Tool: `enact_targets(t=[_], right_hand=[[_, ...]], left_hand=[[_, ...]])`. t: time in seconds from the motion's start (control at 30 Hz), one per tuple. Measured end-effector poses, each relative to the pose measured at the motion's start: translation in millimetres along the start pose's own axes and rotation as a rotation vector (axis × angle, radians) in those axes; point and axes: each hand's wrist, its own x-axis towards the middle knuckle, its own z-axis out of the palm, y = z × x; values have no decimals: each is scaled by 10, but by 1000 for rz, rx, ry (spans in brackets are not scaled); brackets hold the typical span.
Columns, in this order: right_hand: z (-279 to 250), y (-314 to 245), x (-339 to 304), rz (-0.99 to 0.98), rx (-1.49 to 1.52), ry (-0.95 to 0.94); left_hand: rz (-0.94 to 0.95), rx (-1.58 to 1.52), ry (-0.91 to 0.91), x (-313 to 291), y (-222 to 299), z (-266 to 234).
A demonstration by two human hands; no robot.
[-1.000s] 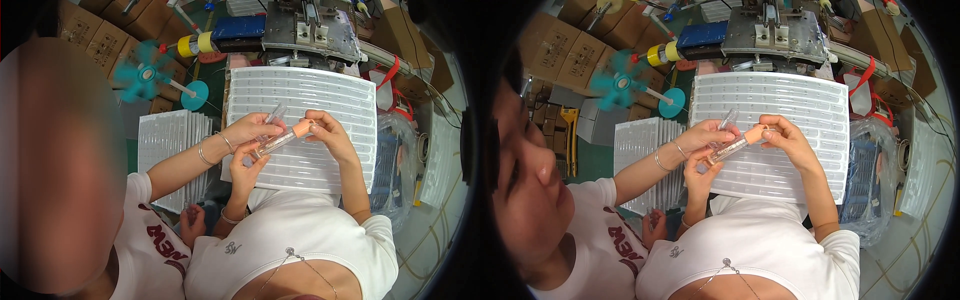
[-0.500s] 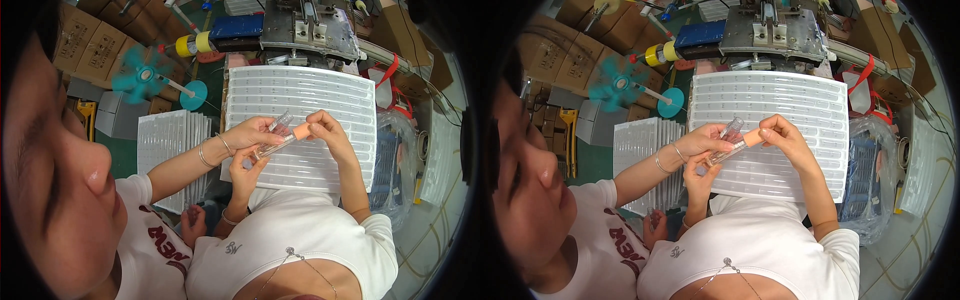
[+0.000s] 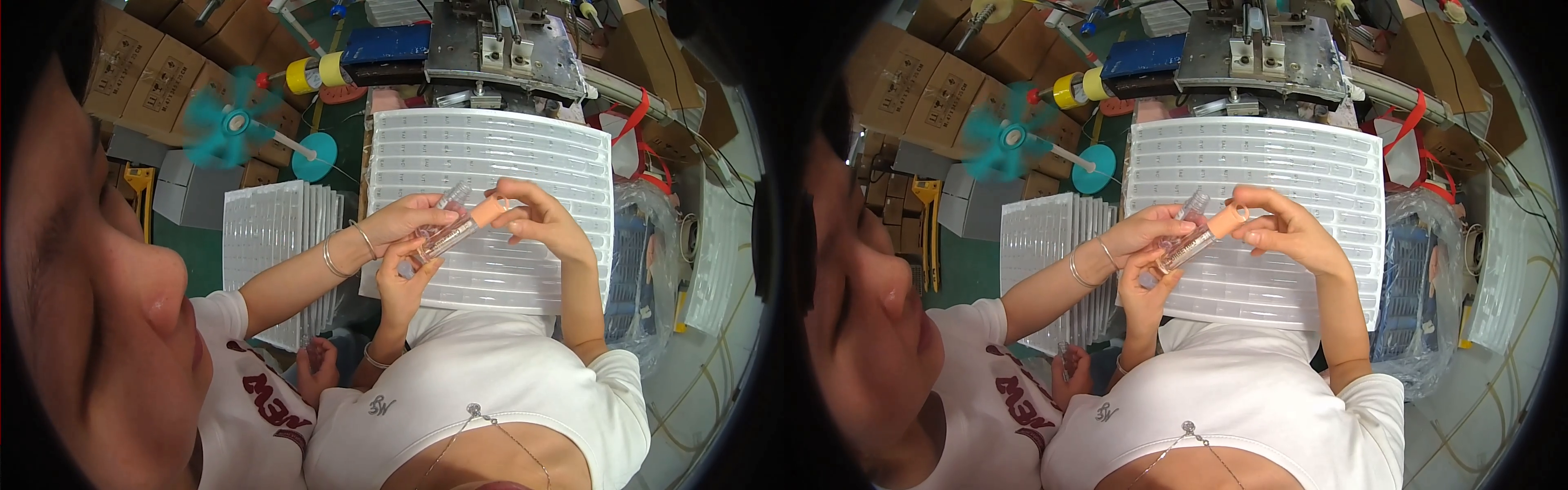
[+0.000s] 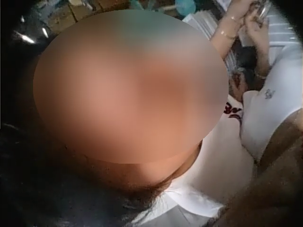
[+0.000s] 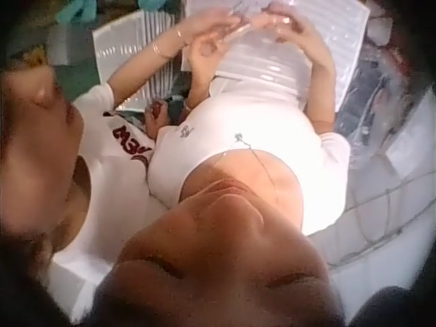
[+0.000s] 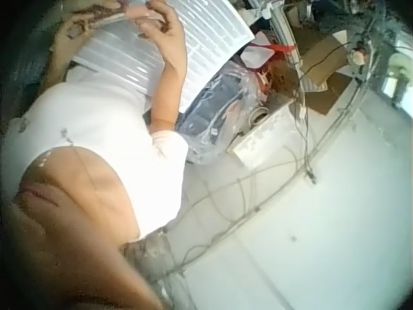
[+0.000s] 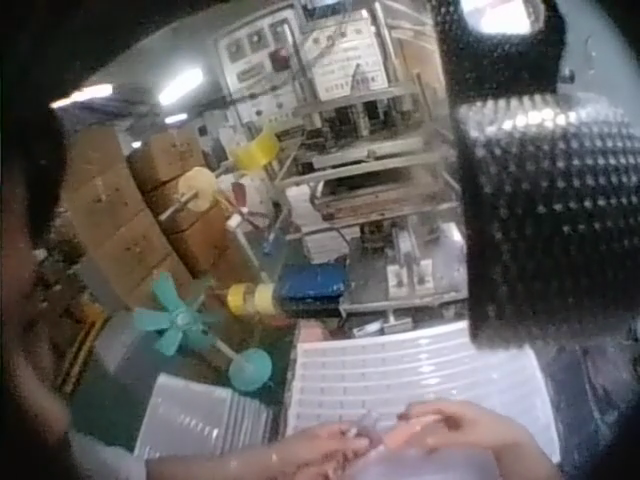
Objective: Filling small plastic tubes with an applicator and organizing them into a production tray.
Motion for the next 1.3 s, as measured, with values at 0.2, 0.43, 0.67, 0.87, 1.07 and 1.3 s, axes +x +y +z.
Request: enact_targets(t=[0.2,0.43,0.67,0.87,1.07,1.3], right_hand=[[-56,83,36,64,-146,24],[-47,42,113,260,-364,71],[-35,3,-45,29,-137,-5],[-135,53,78,324,-290,-3],[12,52,-24,-50,-49,56],[-139,-1,59,432,-288,-74]], left_hand=[[-24,17,-31,9,68,5],[-82,-55,-76,15,55,17],[-112,-120,-57,17,9,47],[-41,-10,-58,19,45,51],[-51,-36,-29,17,52,78],[-51,40,-73,28,90,59]])
